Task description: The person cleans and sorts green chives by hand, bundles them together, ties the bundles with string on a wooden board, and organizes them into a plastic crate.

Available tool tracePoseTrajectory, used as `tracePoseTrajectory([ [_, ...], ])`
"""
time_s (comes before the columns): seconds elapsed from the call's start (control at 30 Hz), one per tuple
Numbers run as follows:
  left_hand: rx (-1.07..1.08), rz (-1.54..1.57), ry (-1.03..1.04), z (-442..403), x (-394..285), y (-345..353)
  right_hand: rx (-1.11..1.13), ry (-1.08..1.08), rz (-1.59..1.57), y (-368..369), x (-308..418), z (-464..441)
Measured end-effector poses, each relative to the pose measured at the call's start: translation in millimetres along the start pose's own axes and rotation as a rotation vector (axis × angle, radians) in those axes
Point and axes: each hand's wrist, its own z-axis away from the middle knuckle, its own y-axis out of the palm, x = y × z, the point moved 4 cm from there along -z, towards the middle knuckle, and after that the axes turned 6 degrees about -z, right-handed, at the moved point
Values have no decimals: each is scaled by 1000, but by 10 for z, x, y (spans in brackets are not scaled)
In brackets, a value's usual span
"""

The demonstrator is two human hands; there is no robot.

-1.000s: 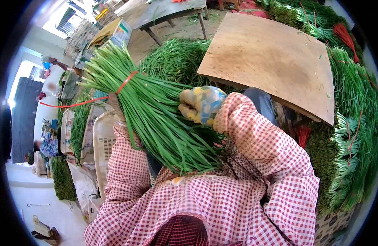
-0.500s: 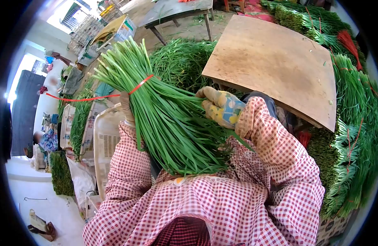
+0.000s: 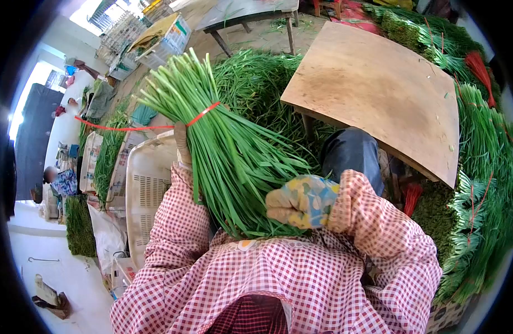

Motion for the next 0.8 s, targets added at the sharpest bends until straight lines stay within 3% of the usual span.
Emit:
tracePoseTrajectory([
  [0.1, 22, -101, 91, -133, -5, -171, -134, -82, 61, 46, -380, 186],
  [0.23, -35, 11, 18, -64, -15, 49, -399, -240, 178, 46, -518, 349],
  [0.3, -5, -62, -4, -73, 24, -119, -588, 199, -17, -487, -162, 328],
  [0.4, 30, -174, -9, -112, 44, -160, -700, 294, -24, -573, 147, -14],
  [0.5, 85, -19, -33, -35, 53, 256, -652, 190, 324, -459, 127, -402],
  [0.63, 208, -52, -93, -2, -62, 483, -566, 220, 216, -525, 77, -517],
  [0.7, 141, -77, -58, 88, -41, 485, -485, 118, -58, -535, 106, -462],
  [0.8, 289, 46, -114, 41, 100, 401, -448, 100, -61, -501, 207, -430],
])
